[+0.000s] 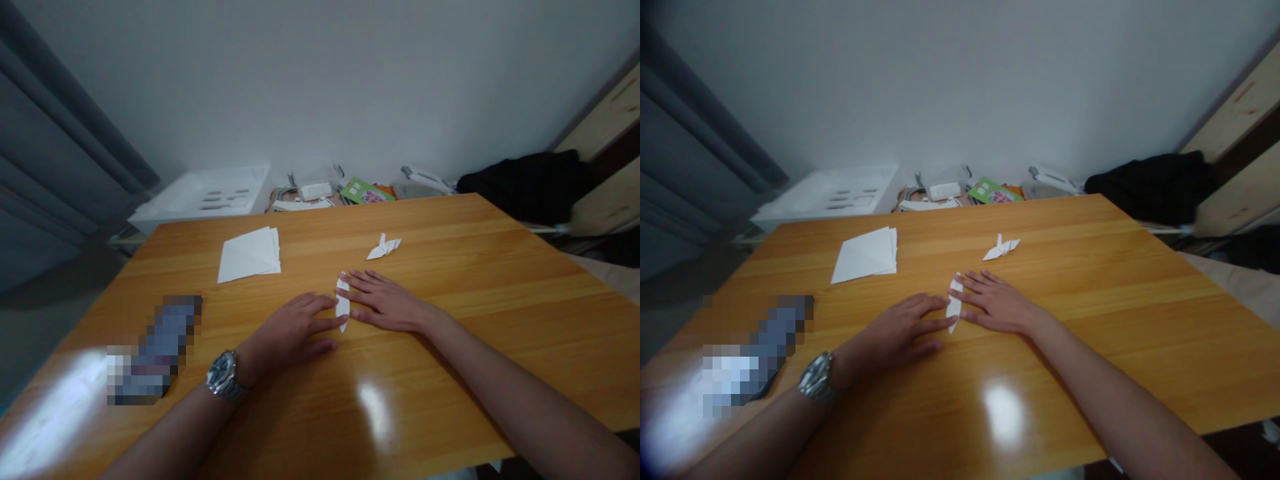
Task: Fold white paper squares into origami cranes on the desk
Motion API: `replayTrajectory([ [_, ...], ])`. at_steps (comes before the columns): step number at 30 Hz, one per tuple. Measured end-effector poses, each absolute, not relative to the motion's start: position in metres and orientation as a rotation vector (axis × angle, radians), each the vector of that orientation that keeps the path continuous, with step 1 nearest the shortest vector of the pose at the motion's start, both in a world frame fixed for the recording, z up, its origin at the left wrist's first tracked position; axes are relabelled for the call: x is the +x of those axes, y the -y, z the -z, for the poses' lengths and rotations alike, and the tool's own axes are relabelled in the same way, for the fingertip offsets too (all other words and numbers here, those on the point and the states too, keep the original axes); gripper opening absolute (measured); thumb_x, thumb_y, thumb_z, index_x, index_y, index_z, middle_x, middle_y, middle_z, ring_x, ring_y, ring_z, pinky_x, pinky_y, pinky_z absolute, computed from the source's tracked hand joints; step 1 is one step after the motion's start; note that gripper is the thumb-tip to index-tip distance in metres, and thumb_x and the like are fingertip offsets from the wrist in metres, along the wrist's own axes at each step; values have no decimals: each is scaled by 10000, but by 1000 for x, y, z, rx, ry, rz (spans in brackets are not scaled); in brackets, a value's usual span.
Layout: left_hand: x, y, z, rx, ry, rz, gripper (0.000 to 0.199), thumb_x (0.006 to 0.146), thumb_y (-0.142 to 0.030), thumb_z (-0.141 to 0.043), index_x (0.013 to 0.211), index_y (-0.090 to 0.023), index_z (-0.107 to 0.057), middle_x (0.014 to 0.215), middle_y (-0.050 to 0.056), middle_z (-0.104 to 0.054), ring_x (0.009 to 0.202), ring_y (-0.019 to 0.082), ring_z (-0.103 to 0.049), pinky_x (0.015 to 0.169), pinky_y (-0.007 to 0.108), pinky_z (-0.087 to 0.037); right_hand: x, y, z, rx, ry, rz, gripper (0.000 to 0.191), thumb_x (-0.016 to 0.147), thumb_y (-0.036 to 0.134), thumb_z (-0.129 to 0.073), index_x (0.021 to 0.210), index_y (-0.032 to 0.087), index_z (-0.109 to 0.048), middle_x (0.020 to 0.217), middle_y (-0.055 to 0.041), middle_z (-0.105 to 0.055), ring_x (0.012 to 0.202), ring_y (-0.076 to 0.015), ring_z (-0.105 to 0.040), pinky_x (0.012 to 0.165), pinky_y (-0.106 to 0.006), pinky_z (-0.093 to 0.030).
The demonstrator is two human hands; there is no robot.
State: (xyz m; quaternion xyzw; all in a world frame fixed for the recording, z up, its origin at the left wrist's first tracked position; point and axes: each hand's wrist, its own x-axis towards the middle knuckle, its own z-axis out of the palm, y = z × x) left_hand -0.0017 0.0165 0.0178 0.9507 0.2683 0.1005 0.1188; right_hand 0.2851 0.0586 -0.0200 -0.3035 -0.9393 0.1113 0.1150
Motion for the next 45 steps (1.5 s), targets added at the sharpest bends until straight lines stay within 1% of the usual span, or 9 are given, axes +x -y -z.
replayTrajectory([
  [5,-1,-17,-15,2778,-792,-317,429,999,-465,-528,1398,-317,-579,1440,104,-535,1307,280,-521,1122,480,-416,281,-56,19,-971,2734,-295,530,1059,476,-390,1570,347,-330,1654,-27,-261,1523,-252,-261,1239,-517,-246],
  [11,-1,-19,-11,2793,-800,-307,440,997,-470,-527,1412,-328,-564,1448,104,-524,1309,285,-512,1120,492,-410,273,-54,23,-1118,2650,-252,566,1066,484,-331,1592,275,-299,1640,-46,-305,1532,-248,-234,1249,-502,-241],
  [16,2,-20,-8,2807,-819,-310,430,1009,-472,-500,1411,-333,-564,1412,98,-547,1270,279,-524,1093,487,-418,275,-55,17,-1083,2585,-344,601,1065,472,-348,1613,262,-219,1656,-70,-262,1527,-238,-256,1242,-505,-261],
  [18,3,-20,-7,2815,-826,-318,429,1013,-469,-494,1412,-330,-563,1390,104,-559,1254,278,-529,1077,484,-426,278,-55,13,-997,2559,-376,533,1073,411,-360,1584,267,-316,1641,-74,-314,1507,-229,-310,1226,-497,-298],
  [21,4,-21,-5,2831,-829,-356,425,1012,-454,-503,1412,-326,-564,1357,116,-575,1235,278,-537,1059,479,-435,279,-56,10,-859,2521,-374,408,1044,334,-470,1436,261,-557,1522,-90,-517,1417,-242,-462,1179,-498,-377],
  [23,4,-21,-4,2839,-819,-377,429,1010,-441,-511,1419,-322,-556,1352,120,-577,1227,277,-541,1057,478,-435,279,-56,12,-810,2521,-376,350,1029,276,-501,1350,246,-637,1436,-99,-603,1351,-241,-536,1146,-487,-420],
  [31,10,-24,-2,2778,-974,-499,341,1018,-331,-509,1331,-216,-584,1323,102,-626,1207,257,-571,1074,455,-451,276,-56,19,-772,2514,-371,340,1009,201,-528,1318,251,-661,1351,-104,-667,1265,-236,-610,1084,-477,-478],
  [35,14,-26,2,2735,-1036,-585,341,993,-257,-542,1328,-200,-563,1372,103,-609,1259,248,-560,1123,451,-429,273,-56,17,-766,2514,-363,324,1006,206,-542,1299,256,-671,1323,-100,-684,1231,-234,-630,1059,-465,-492],
  [45,14,-28,6,2586,-1046,-640,397,944,-195,-592,1336,-217,-535,1285,81,-647,1179,239,-596,1077,434,-463,262,-54,18,-762,2506,-204,236,1013,242,-548,1179,223,-714,1207,-85,-733,1109,-233,-688,961,-406,-559],
])
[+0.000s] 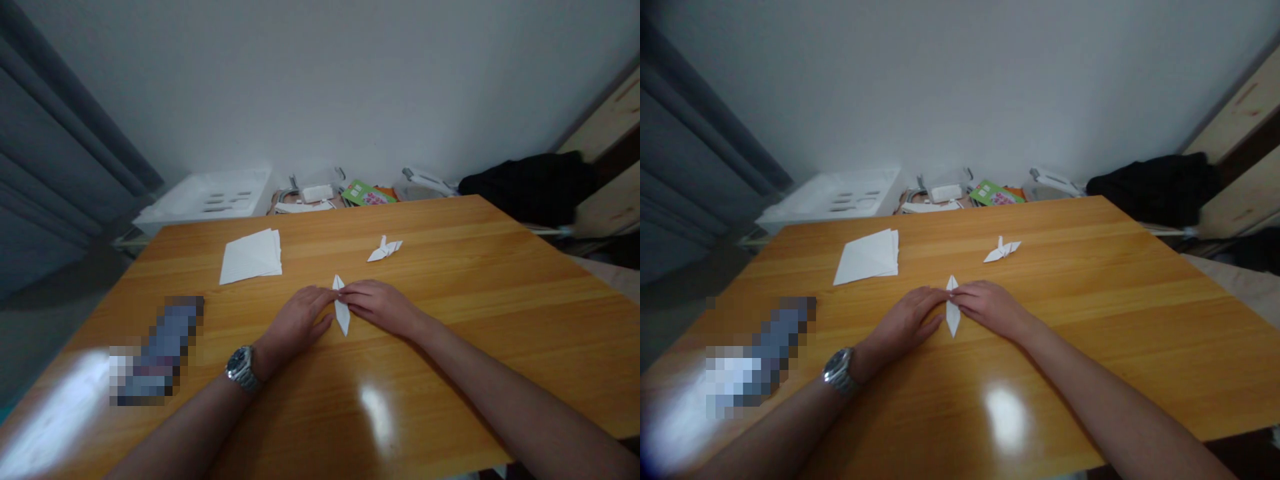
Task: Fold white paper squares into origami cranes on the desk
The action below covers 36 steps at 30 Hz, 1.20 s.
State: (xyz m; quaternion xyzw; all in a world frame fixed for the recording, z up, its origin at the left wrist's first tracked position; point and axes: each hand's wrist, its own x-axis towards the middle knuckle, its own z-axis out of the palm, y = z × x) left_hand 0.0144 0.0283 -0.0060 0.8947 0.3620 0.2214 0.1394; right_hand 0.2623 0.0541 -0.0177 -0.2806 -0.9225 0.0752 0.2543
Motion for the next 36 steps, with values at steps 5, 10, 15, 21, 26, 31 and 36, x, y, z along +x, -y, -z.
replayTrajectory([
  [5,15,-28,6,2580,-1042,-664,379,940,-182,-580,1316,-208,-541,1267,88,-650,1164,247,-601,1062,438,-473,260,-53,18,-757,2510,-153,233,1015,247,-535,1128,217,-737,1158,-97,-748,1072,-246,-703,939,-420,-582],
  [10,15,-28,5,2599,-1063,-672,355,936,-189,-578,1290,-211,-556,1251,91,-663,1149,255,-615,1051,445,-479,260,-51,24,-795,2391,-334,226,1006,250,-560,1140,228,-740,1182,-76,-751,1078,-211,-713,948,-366,-587],
  [15,15,-29,5,2637,-1082,-673,312,961,-282,-604,1266,-222,-592,1233,86,-686,1120,254,-640,1013,437,-501,258,-50,26,-825,2319,-412,216,999,268,-576,1141,250,-737,1163,-55,-761,1055,-200,-722,939,-355,-588],
  [21,16,-29,4,2692,-1046,-653,257,1013,-296,-539,1234,-226,-650,1253,74,-699,1123,236,-661,1010,419,-515,258,-48,22,-789,2398,-370,226,997,242,-574,1176,233,-712,1203,-69,-740,1105,-206,-698,975,-360,-571],
  [26,16,-29,2,2679,-1010,-667,254,1016,-285,-529,1215,-228,-677,1242,79,-708,1107,222,-677,994,405,-538,257,-44,17,-739,2509,-197,231,1012,254,-535,1135,222,-727,1202,-102,-731,1097,-245,-699,951,-421,-586],
  [31,16,-29,0,2724,-1024,-609,249,1026,-307,-511,1172,-202,-683,1236,98,-708,1125,238,-670,999,419,-528,257,-44,21,-763,2502,-186,209,1004,245,-545,1084,219,-736,1183,-100,-735,1062,-241,-709,924,-409,-596],
  [36,16,-30,2,2697,-1054,-634,239,1031,-305,-503,1133,-209,-697,1222,71,-719,1097,228,-679,986,392,-528,258,-45,23,-792,2437,-361,169,995,247,-570,1000,224,-737,1158,-73,-748,1053,-206,-710,930,-354,-579],
])
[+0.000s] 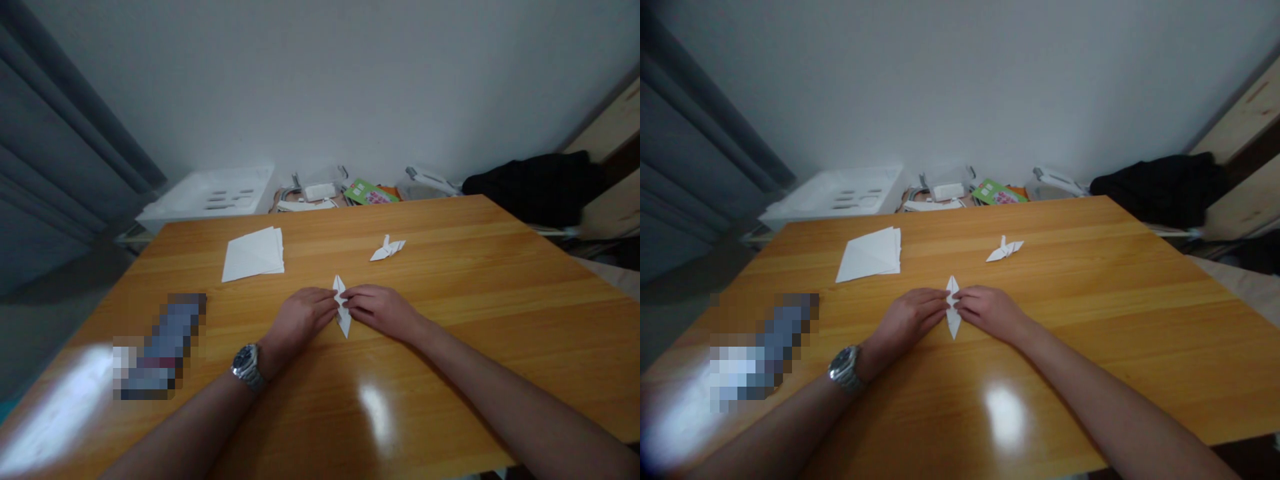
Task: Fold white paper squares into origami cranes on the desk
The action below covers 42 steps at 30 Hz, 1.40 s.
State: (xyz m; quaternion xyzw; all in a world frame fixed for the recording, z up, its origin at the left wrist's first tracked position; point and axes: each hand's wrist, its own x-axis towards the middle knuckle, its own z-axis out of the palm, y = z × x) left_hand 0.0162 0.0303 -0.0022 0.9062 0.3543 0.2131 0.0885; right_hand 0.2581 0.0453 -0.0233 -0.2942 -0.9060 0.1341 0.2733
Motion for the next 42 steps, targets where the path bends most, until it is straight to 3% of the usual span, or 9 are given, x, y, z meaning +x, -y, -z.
replayTrajectory([
  [9,19,-32,3,2542,-1191,-657,184,998,-283,-562,1098,-207,-697,1126,65,-740,1026,220,-682,920,358,-535,253,-44,16,-873,2275,-572,162,999,290,-576,1054,232,-717,1086,-60,-753,1002,-194,-703,896,-340,-561],
  [19,22,-32,6,2486,-1250,-660,126,977,-229,-584,1052,-184,-675,1042,56,-728,967,218,-661,885,357,-521,253,-46,17,-829,2367,-468,133,985,267,-605,1037,226,-721,1122,-69,-743,1049,-212,-684,929,-362,-543],
  [27,19,-34,9,2510,-1171,-703,152,957,-336,-647,1049,-219,-677,1079,46,-719,996,214,-656,914,359,-501,252,-47,16,-880,2224,-660,107,955,232,-649,1019,232,-735,1061,-56,-753,982,-198,-690,886,-345,-543],
  [42,19,-35,11,2449,-1180,-744,105,962,-278,-640,1040,-222,-681,1067,30,-731,993,209,-656,915,358,-501,247,-47,13,-906,2221,-685,64,955,237,-648,981,220,-704,1032,-58,-727,982,-204,-656,889,-356,-511],
])
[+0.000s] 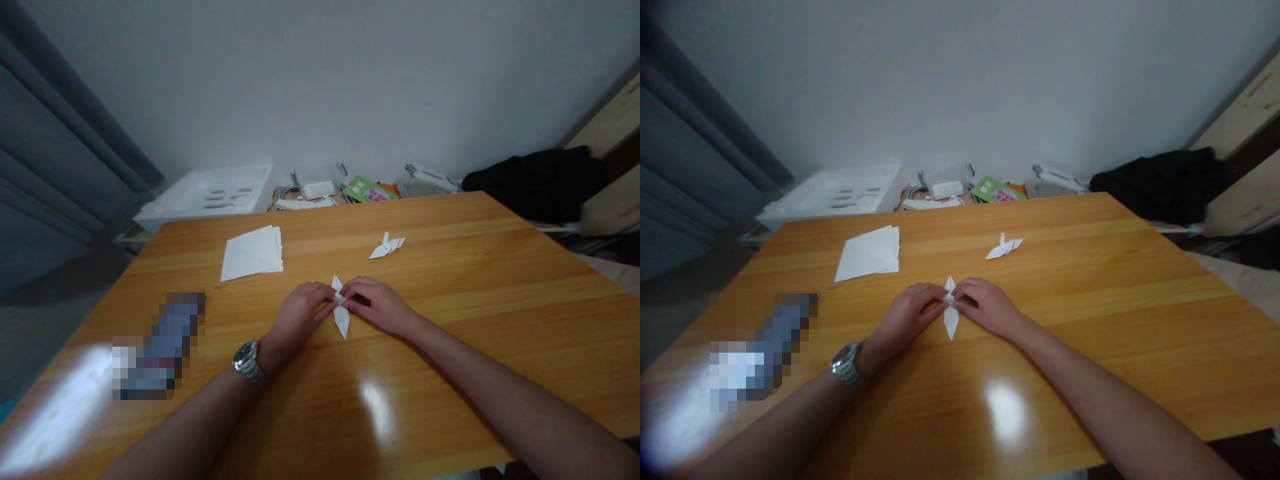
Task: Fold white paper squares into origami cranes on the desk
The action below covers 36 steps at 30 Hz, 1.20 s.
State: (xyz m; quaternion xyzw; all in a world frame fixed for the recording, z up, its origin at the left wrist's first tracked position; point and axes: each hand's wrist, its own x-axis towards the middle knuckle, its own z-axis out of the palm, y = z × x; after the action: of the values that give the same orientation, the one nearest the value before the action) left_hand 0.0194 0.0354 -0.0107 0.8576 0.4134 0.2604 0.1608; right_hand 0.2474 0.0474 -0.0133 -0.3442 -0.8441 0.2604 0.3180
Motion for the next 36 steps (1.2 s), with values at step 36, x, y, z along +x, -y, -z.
replayTrajectory([
  [36,24,-40,15,2365,-1199,-841,32,918,-217,-645,923,-202,-673,1226,82,-705,1182,251,-637,1072,443,-471,240,-45,12,-1094,2122,-662,22,919,213,-669,934,209,-655,922,-41,-708,858,-198,-629,779,-329,-473],
])
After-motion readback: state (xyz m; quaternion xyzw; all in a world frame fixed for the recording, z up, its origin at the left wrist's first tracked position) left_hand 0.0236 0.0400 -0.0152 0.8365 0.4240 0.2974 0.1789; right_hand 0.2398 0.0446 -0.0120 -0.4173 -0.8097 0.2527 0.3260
